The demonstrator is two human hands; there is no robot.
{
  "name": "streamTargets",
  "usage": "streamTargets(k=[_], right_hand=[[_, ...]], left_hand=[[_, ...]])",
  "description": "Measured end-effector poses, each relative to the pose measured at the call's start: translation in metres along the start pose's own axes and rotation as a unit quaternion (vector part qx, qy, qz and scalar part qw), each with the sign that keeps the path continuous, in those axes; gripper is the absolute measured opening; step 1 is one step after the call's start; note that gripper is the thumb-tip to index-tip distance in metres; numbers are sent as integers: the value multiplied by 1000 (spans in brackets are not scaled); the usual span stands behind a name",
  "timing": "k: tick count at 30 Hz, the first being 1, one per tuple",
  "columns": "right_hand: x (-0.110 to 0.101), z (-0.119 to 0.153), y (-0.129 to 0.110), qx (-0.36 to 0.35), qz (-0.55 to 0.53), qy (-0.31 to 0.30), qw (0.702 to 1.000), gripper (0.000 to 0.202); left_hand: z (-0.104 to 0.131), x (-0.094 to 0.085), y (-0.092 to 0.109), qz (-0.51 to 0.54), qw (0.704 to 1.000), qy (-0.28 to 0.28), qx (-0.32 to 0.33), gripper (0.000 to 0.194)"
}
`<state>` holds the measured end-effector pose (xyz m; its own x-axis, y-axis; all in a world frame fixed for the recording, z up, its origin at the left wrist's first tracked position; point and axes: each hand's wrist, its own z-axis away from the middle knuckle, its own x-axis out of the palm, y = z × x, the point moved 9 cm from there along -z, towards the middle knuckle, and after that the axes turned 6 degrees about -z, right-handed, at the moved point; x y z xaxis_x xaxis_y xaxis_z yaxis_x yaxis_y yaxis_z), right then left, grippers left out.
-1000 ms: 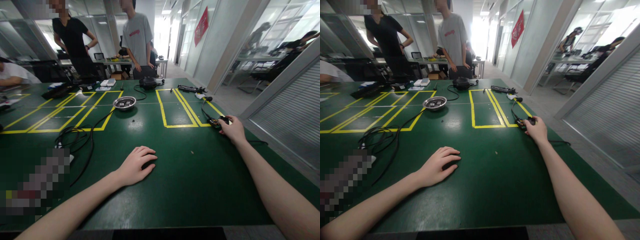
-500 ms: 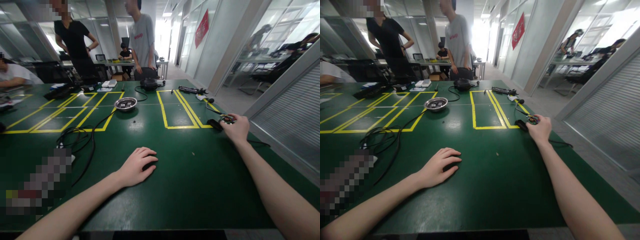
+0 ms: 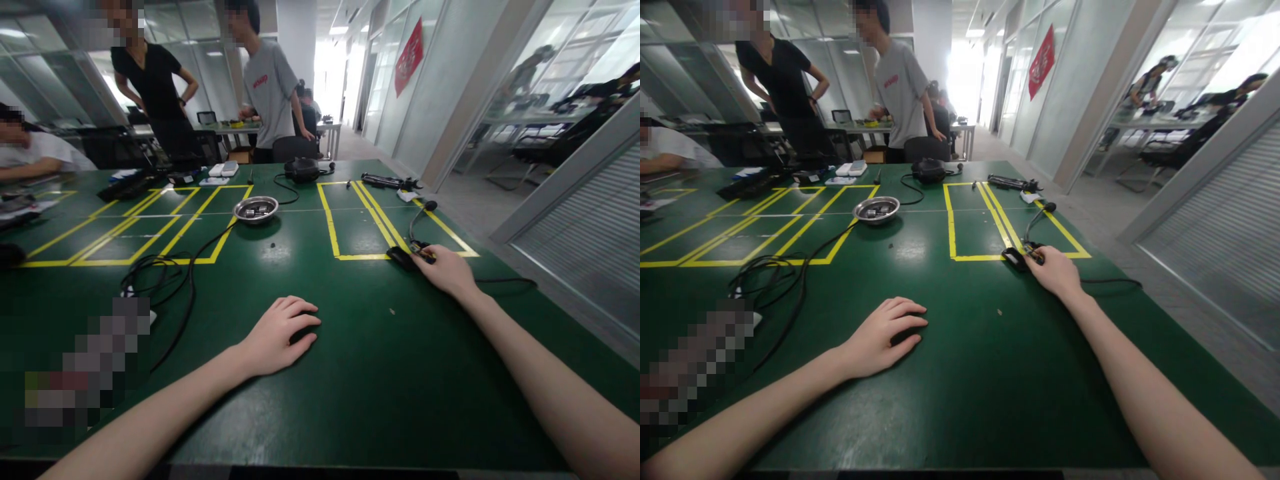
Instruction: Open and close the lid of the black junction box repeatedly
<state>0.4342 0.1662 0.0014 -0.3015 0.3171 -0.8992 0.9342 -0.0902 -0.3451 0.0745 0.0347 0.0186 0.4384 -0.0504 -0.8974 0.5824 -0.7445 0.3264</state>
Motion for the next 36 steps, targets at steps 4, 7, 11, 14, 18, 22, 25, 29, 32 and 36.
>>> streamTargets(k=[4,7,11,14,18,22,25,29,32,36], right_hand=[[16,41,-95,-167,-84,-103,977,23],[19,97,-166,-362,-162,-201,896,16],[18,147,-203,-459,-203,-282,818,23],[17,152,-207,-462,-206,-279,816,25],[17,150,-206,-465,-201,-269,819,31],[16,147,-205,-470,-176,-237,832,43],[16,142,-200,-459,-163,-225,844,46],[13,131,-194,-449,-164,-204,854,41],[11,129,-193,-458,-168,-188,852,41],[15,135,-197,-469,-183,-187,843,50]], left_hand=[[0,-1,2,5,1000,5,0,24],[-1,-7,5,10,999,37,7,31],[-1,-10,12,15,998,50,38,35],[-3,-5,11,8,999,33,31,39],[-6,-3,8,15,999,31,21,26],[-6,-6,6,14,999,46,7,21],[-6,-6,6,6,999,46,11,22],[-6,-3,2,3,999,33,-1,19],[-6,0,-2,-8,1000,20,-18,19],[-7,4,-7,-24,999,10,-36,22]])
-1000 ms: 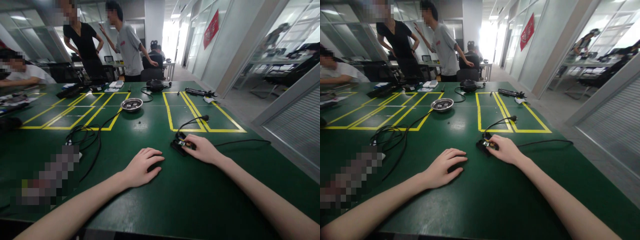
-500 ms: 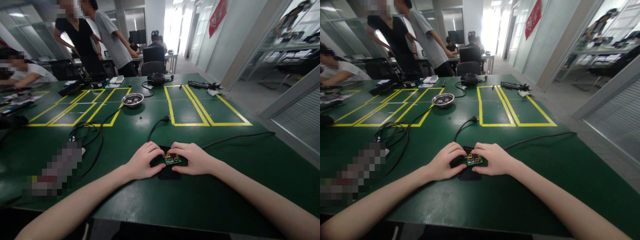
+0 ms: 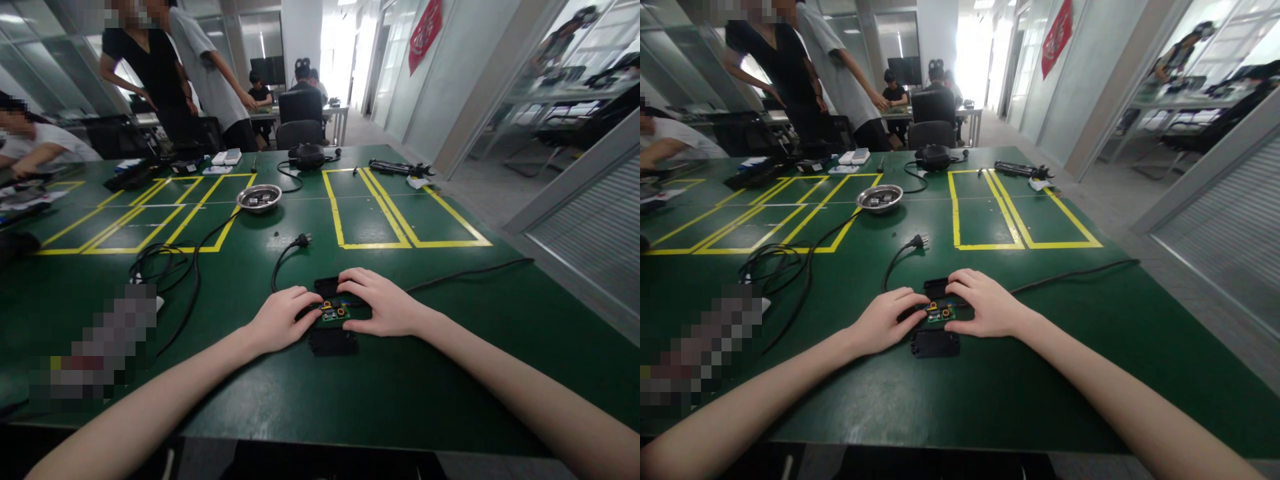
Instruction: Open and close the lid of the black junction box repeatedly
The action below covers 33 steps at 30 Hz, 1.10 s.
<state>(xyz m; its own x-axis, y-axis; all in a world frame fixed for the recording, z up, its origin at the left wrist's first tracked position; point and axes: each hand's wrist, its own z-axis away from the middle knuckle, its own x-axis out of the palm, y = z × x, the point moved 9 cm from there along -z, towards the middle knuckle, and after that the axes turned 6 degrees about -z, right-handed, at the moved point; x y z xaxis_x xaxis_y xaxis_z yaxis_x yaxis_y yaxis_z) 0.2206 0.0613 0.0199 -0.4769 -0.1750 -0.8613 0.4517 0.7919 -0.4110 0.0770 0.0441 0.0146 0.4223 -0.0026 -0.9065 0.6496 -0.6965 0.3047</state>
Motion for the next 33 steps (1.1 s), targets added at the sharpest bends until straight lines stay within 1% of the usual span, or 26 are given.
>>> streamTargets(k=[4,8,10,12,14,16,20,25,31,33], right_hand=[[5,-1,-3,8,-13,16,1000,52],[5,-1,-1,36,-21,43,998,51],[6,0,0,41,-14,47,998,57],[7,1,-3,32,-5,54,998,66],[9,3,-8,16,3,64,998,68],[10,5,-14,3,8,75,997,64],[12,2,-20,2,-3,92,996,58],[6,-4,-12,8,-9,126,992,45],[0,-5,-5,16,-13,125,992,39],[-6,-2,-5,8,-7,117,993,31]], left_hand=[[-1,2,-3,-41,999,-3,2,24],[-3,0,-14,-81,997,-8,-14,24],[-3,-1,-18,-81,996,-13,-17,24],[-3,-2,-19,-77,997,-16,-13,25],[-3,-2,-19,-75,997,-14,-10,25],[-3,-2,-17,-77,997,-12,-8,26],[-3,-1,-17,-84,996,-15,-3,27],[-3,-1,-18,-89,996,-19,8,29],[-2,-1,-17,-91,996,-12,12,29],[-2,-1,-18,-86,996,-5,11,31]])
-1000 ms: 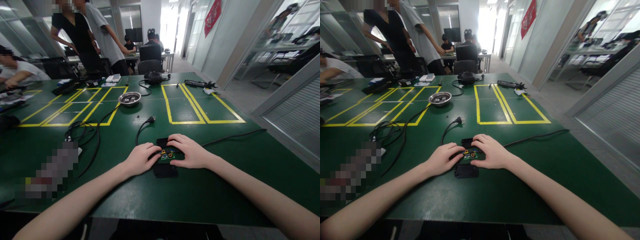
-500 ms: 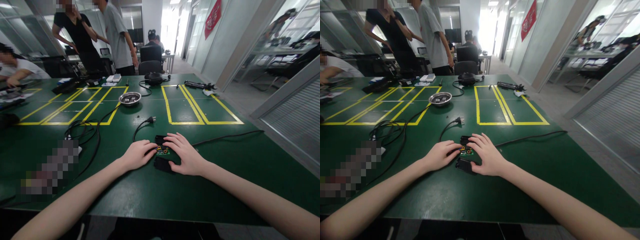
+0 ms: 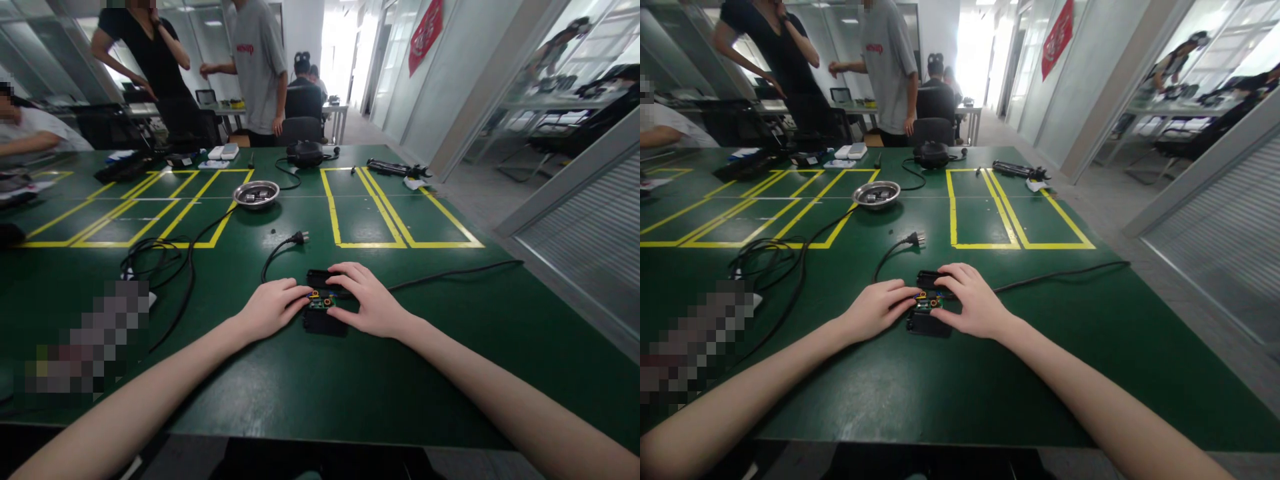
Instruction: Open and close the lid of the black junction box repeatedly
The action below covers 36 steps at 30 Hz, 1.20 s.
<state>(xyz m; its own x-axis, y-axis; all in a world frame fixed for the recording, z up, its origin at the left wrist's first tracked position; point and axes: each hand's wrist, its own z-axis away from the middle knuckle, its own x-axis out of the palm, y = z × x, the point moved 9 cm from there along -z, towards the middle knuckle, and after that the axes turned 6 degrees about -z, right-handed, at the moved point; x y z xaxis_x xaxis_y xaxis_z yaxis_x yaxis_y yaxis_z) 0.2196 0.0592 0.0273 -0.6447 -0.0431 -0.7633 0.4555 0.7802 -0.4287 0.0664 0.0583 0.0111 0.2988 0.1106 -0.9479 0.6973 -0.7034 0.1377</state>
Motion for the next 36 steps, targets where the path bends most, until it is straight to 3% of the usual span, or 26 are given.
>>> streamTargets(k=[3,7,13,18,23,27,36], right_hand=[[-8,5,6,-7,4,-38,999,16],[-16,9,10,-21,7,-67,998,11],[-38,10,-18,-91,14,20,996,15],[-26,15,-35,-122,21,-23,992,12],[-13,14,-28,-94,33,-65,993,13],[-12,11,-18,-65,58,-60,994,13],[-14,11,-16,-68,66,-42,995,13]], left_hand=[[0,-2,-2,12,1000,18,-4,33],[1,-9,-2,48,998,51,-3,31],[6,-33,10,120,988,97,25,23],[8,-30,25,151,984,30,93,18],[7,-22,20,154,985,-15,79,18],[6,-20,13,154,987,-12,54,20],[9,-17,10,161,986,20,25,18]])
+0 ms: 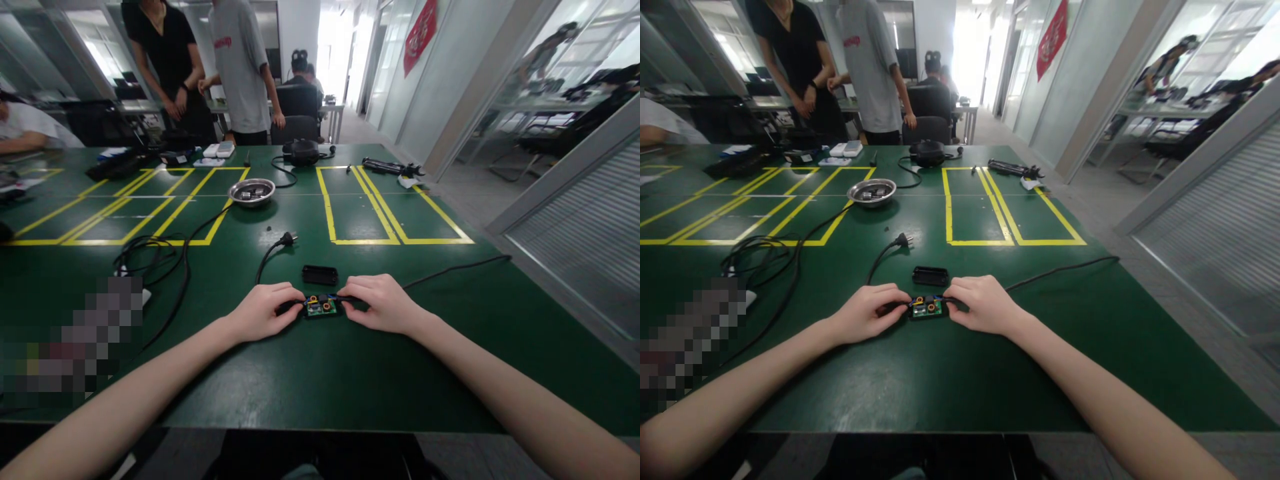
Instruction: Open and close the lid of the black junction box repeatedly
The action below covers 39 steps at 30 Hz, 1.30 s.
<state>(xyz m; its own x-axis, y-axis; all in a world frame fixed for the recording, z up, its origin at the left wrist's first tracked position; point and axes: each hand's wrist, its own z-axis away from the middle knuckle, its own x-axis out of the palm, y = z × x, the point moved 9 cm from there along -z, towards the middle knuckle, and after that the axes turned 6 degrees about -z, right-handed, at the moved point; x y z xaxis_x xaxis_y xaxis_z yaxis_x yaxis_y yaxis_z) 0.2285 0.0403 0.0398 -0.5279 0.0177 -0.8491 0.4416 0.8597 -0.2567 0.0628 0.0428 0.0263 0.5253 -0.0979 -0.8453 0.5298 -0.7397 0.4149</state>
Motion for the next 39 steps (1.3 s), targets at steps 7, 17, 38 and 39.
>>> streamTargets(k=[7,17,38,39], right_hand=[[5,0,6,18,-47,-42,998,12],[10,0,-4,-15,3,-92,996,13],[12,-4,11,29,-88,-20,995,16],[10,-4,21,65,-98,16,993,19]], left_hand=[[0,1,7,-67,997,-20,20,26],[-1,11,13,-184,980,-39,60,27],[-8,8,7,-113,990,-25,78,18],[-8,9,5,-101,992,-23,73,16]])
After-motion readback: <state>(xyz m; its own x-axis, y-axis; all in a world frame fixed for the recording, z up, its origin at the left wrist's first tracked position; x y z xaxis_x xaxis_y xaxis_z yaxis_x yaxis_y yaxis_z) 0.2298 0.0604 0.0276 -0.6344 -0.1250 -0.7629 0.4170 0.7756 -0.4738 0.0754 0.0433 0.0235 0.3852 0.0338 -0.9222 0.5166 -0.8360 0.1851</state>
